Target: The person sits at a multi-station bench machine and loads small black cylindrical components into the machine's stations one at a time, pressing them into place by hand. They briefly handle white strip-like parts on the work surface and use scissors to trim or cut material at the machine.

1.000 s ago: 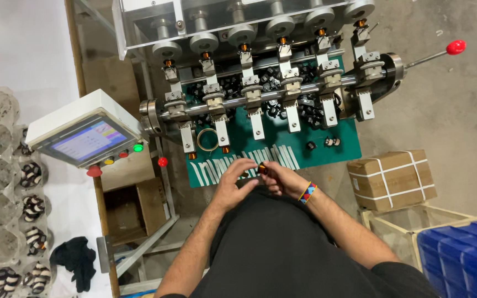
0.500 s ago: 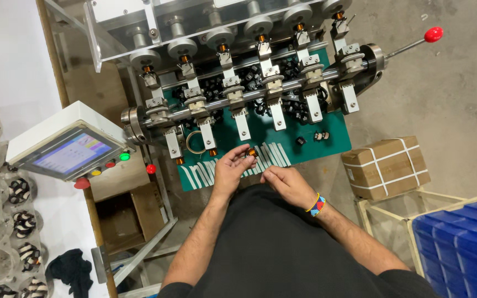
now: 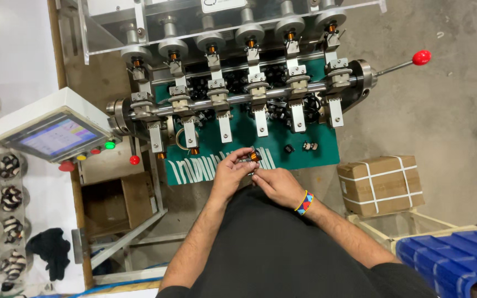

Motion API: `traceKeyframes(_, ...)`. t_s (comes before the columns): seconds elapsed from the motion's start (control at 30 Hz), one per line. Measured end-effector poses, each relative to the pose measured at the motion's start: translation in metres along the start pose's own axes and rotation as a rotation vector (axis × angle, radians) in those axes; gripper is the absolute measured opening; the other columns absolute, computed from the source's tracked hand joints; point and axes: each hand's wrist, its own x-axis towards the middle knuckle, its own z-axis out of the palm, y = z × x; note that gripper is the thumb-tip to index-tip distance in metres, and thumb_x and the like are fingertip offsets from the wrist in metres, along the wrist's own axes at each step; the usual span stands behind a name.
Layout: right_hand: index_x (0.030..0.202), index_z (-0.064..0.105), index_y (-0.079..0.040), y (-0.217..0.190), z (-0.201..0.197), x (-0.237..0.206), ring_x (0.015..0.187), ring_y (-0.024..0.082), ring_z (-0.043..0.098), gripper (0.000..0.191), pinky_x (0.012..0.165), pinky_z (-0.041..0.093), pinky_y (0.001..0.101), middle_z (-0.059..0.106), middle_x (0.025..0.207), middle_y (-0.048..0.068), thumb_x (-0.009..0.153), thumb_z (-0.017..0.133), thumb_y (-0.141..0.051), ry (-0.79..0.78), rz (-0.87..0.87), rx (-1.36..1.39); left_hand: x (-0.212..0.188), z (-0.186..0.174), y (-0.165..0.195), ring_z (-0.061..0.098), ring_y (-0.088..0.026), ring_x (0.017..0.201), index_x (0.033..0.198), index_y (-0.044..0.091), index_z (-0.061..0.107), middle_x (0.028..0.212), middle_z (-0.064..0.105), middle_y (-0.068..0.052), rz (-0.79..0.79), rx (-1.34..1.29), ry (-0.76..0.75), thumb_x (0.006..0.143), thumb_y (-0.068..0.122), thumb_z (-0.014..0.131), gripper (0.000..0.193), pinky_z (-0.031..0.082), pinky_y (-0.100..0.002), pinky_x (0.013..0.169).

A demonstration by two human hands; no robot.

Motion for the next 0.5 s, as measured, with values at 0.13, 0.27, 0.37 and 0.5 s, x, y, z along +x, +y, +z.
traceKeyframes(0.13, 0.098, 0.073, -0.009, 0.03, 0.013, -0.001, 0.067, 0.031, 0.07, 0.022, 0.062, 0.053, 0.042, 0.071, 0.076, 0.014, 0.101, 0.057, -0.025, -0.099, 0.048, 0.082, 0.001, 0.013, -0.033, 0.073, -0.018, 0.1, 0.137, -0.006, 0.056, 0.117, 0.07, -0.014, 0.006, -0.085, 0.128, 0.093, 0.001, 0.07, 0.047, 0.058, -0.028, 0.081)
traceKeyframes(0.27, 0.117, 0.071, -0.012, 0.096, 0.021, 0.016, 0.066, 0.03, 0.067, 0.026, 0.06, 0.055, 0.0386, 0.075, 0.081, 0.012, 0.099, 0.063, -0.028, -0.421, 0.331, 0.405, 0.001, 0.007, -0.045, 0.073, -0.018, 0.098, 0.137, -0.01, 0.056, 0.117, 0.069, -0.015, 0.146, -0.037, 0.297, 0.094, 0.001, 0.07, 0.046, 0.061, -0.03, 0.086)
traceKeyframes(0.37, 0.131, 0.062, -0.014, 0.146, 0.02, 0.025, 0.077, 0.034, 0.073, 0.045, 0.07, 0.057, 0.0434, 0.076, 0.089, 0.015, 0.093, 0.07, -0.036, -0.312, 0.367, -0.228, -0.006, -0.006, -0.043, 0.074, -0.019, 0.095, 0.135, -0.011, 0.056, 0.117, 0.069, -0.014, 0.187, -0.005, 0.366, 0.094, 0.001, 0.07, 0.046, 0.063, -0.032, 0.085)
traceKeyframes(0.5, 0.126, 0.068, -0.017, 0.174, 0.02, 0.03, 0.093, 0.038, 0.071, 0.039, 0.076, 0.057, 0.0501, 0.075, 0.103, 0.016, 0.09, 0.07, -0.031, -0.012, 0.319, -0.488, -0.025, -0.016, -0.04, 0.074, -0.017, 0.094, 0.136, -0.01, 0.056, 0.114, 0.07, -0.015, 0.179, 0.021, 0.34, 0.094, 0.001, 0.071, 0.046, 0.063, -0.031, 0.086)
